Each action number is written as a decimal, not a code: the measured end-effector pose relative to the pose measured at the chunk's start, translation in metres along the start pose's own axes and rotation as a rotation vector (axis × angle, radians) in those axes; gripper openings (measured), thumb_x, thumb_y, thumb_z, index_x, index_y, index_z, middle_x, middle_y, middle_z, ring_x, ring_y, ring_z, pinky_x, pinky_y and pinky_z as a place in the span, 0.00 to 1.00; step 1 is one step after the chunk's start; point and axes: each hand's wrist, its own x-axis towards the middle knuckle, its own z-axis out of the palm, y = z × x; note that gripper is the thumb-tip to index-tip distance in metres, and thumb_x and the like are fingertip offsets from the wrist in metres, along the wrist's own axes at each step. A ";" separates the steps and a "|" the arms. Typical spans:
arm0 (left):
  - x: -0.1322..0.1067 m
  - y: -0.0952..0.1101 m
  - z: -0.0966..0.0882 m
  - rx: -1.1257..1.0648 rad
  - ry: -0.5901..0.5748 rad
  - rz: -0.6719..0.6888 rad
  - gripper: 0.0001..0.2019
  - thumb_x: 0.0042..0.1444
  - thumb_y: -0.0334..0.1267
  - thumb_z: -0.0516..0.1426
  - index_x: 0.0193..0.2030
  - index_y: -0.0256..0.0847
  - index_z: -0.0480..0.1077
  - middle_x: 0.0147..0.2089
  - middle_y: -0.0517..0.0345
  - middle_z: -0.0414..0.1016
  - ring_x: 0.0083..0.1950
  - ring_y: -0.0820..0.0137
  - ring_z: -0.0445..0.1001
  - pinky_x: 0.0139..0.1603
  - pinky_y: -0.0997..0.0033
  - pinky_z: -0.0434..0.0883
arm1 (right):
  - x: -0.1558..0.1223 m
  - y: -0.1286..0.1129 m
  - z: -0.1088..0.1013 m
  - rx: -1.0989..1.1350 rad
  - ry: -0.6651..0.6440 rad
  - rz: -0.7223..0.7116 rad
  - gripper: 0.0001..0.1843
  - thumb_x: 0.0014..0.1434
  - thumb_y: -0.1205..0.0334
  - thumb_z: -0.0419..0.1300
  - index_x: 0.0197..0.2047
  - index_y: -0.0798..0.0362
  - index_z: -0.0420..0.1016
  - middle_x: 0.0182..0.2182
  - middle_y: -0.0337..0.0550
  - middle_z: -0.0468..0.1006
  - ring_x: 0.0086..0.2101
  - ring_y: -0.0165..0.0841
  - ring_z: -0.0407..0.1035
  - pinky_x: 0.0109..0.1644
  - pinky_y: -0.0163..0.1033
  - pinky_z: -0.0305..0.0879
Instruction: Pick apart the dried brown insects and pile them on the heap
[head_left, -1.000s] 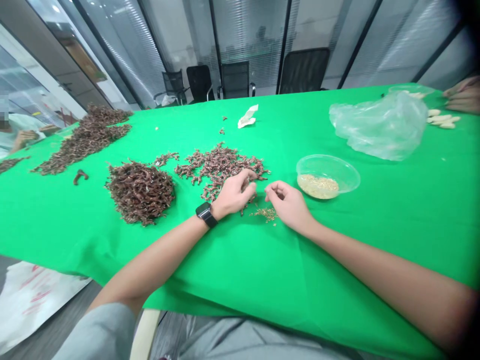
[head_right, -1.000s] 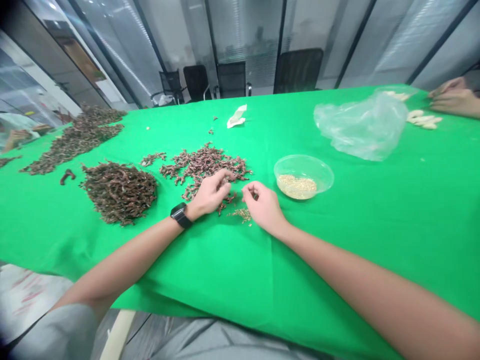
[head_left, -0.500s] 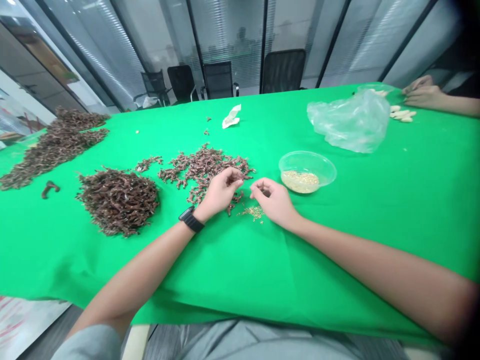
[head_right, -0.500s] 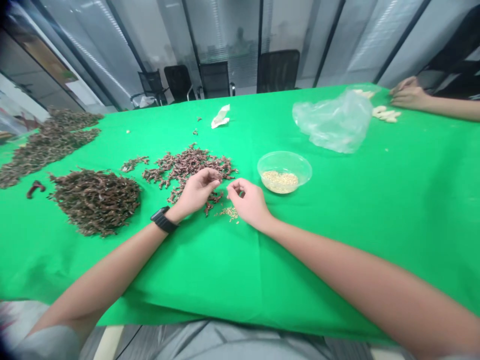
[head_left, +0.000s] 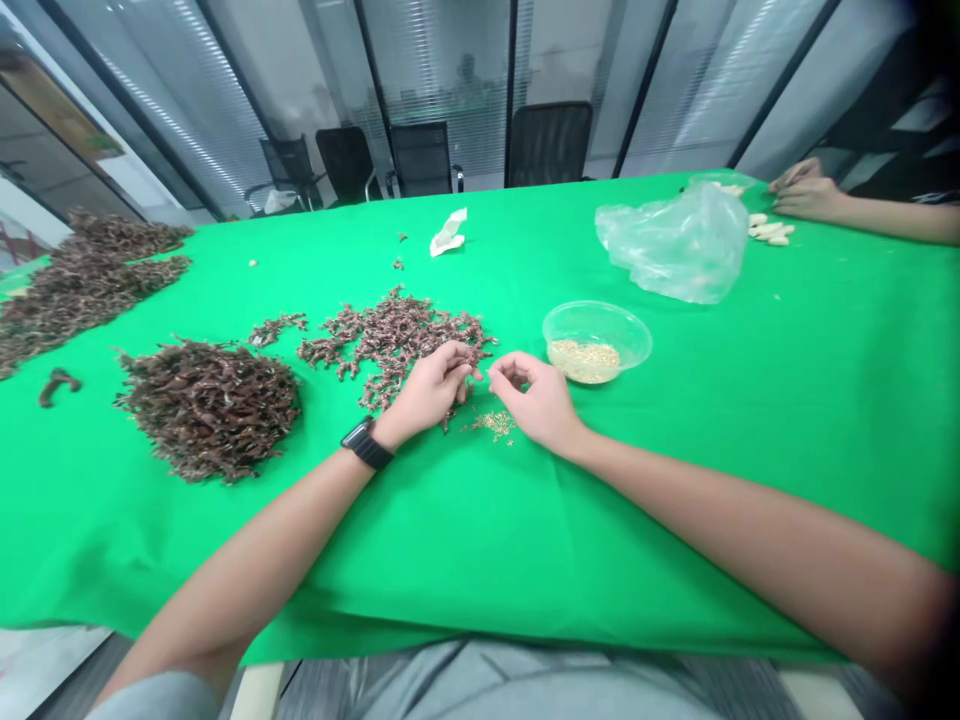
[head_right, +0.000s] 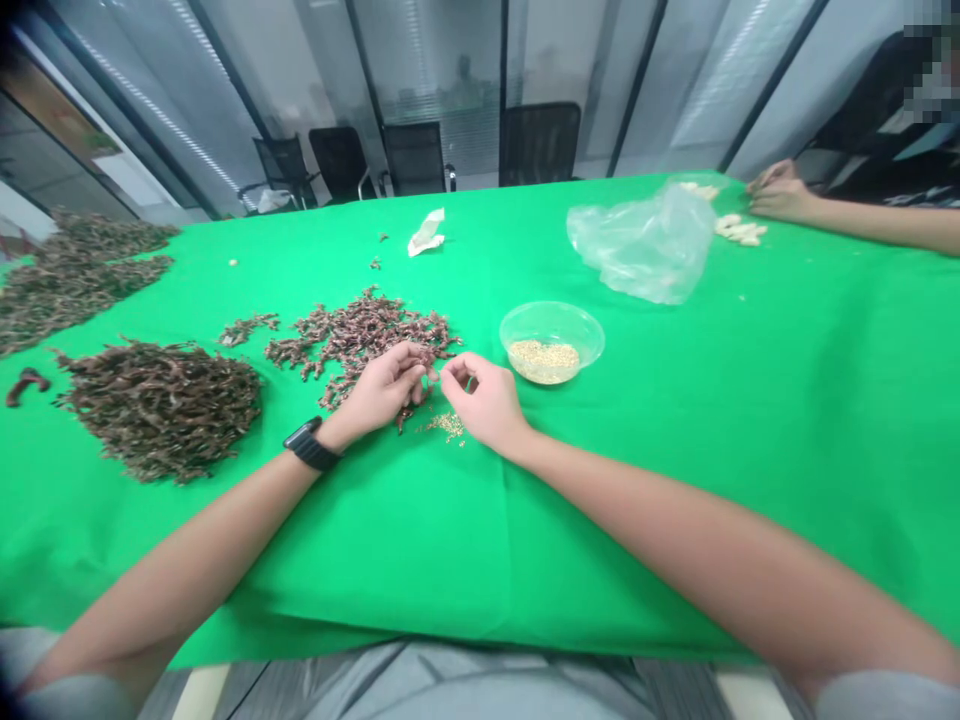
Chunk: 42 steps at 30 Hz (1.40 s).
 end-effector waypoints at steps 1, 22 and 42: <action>-0.001 0.001 0.000 0.008 -0.012 0.001 0.05 0.67 0.37 0.53 0.45 0.40 0.66 0.28 0.61 0.73 0.24 0.77 0.69 0.24 0.79 0.65 | 0.000 0.000 0.000 0.000 0.002 0.000 0.07 0.63 0.60 0.60 0.34 0.52 0.76 0.29 0.40 0.79 0.28 0.31 0.70 0.34 0.38 0.65; -0.005 0.009 0.004 0.153 -0.090 0.048 0.08 0.68 0.42 0.54 0.45 0.40 0.68 0.36 0.57 0.81 0.29 0.75 0.73 0.30 0.76 0.67 | 0.001 0.002 -0.001 0.000 0.024 0.049 0.07 0.61 0.60 0.60 0.32 0.52 0.73 0.27 0.40 0.78 0.27 0.31 0.70 0.32 0.37 0.65; -0.009 0.009 0.005 0.508 -0.088 0.175 0.07 0.70 0.40 0.51 0.48 0.43 0.67 0.39 0.55 0.79 0.35 0.68 0.76 0.36 0.71 0.66 | 0.001 0.002 0.000 -0.030 0.044 0.046 0.07 0.60 0.60 0.60 0.31 0.51 0.72 0.26 0.39 0.76 0.26 0.30 0.68 0.32 0.37 0.63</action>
